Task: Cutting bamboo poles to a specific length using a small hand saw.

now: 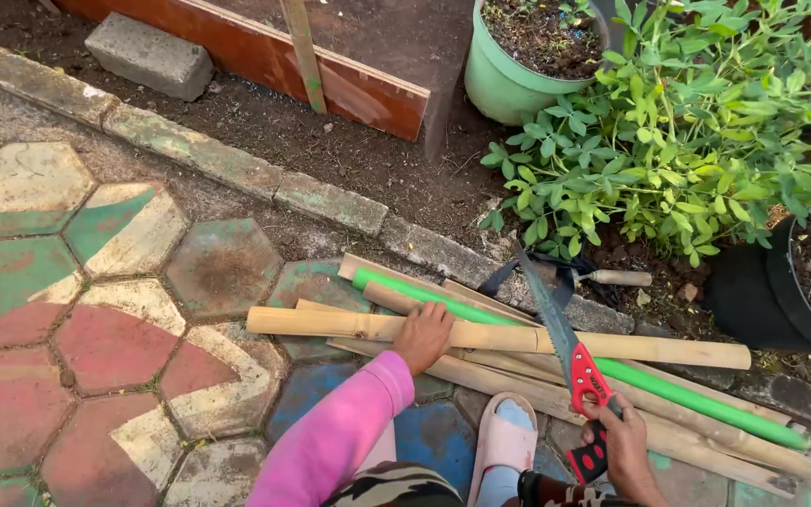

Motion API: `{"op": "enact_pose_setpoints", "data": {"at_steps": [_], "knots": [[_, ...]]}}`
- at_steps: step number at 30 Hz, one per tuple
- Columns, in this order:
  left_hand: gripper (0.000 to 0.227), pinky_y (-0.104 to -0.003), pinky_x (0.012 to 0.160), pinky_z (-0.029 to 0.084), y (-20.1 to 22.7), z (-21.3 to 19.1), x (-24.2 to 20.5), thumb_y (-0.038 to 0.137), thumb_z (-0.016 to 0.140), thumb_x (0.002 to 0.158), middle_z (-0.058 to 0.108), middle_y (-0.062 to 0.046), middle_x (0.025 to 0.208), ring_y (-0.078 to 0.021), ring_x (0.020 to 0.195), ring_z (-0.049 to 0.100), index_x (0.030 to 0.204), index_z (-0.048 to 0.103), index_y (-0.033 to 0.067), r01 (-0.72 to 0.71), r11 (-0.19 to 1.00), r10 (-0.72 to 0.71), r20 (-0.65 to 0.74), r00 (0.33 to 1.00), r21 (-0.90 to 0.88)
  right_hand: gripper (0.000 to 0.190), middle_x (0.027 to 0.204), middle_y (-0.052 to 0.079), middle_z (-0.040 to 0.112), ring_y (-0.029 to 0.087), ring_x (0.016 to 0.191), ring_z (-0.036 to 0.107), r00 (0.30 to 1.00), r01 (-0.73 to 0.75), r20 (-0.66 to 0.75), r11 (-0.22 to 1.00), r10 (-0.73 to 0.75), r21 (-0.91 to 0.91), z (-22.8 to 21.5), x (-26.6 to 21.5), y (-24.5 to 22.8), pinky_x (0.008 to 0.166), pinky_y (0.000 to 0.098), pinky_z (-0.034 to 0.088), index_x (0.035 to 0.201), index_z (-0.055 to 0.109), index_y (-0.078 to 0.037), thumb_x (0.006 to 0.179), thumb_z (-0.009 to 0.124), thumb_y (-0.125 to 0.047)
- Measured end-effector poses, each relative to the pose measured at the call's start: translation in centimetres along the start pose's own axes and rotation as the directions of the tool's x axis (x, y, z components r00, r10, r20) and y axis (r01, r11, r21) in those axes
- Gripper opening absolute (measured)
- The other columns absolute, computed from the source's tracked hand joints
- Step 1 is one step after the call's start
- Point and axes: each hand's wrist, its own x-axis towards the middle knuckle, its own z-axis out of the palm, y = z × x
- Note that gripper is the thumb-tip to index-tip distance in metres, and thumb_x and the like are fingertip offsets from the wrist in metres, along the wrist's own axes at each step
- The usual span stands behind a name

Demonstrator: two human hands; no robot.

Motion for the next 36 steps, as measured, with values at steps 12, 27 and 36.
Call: {"op": "enact_pose_setpoints", "data": {"at_steps": [12,27,36], "knots": [[0.06,-0.042,0.094,0.045,1.1,-4.6,0.8,0.032,0.083,0.069,0.056,-0.014,0.112,-0.0309,0.111,0.055,0.116,0.058,0.0035,0.038,0.977,0.016,0.251,0.968,-0.209,0.031,0.081,0.007,0.061,0.018,0.055,0.058,0.98,0.126,0.128,0.975,-0.151,0.185,5.4,-1.8,-5.5,0.053,0.0354,0.05,0.116,0.058,-0.005,0.086,0.066,-0.008],[0.058,-0.055,0.07,0.059,-9.8,-9.5,-16.4,0.055,0.075,0.079,0.07,-0.02,0.096,-0.0446,0.08,0.071,0.106,0.052,0.0094,0.499,0.828,-0.441,0.254,0.861,-0.254,0.031,0.058,0.005,0.048,0.014,0.043,0.046,0.923,0.262,0.274,0.963,-0.27,0.066,5.8,-3.2,-4.2,0.054,0.0371,0.053,0.115,0.057,0.002,0.085,0.059,-0.007],[0.055,-0.057,0.073,0.058,-12.8,-8.4,-16.8,0.053,0.074,0.078,0.071,-0.02,0.102,-0.0461,0.088,0.071,0.111,0.054,0.0135,0.78,0.599,-0.73,0.276,0.625,-0.183,0.036,0.064,0.003,0.054,0.011,0.052,0.051,0.901,0.256,0.426,0.896,-0.085,-0.363,12.7,-1.6,-5.5,0.05,0.0324,0.044,0.118,0.059,-0.004,0.083,0.068,-0.004]]}}
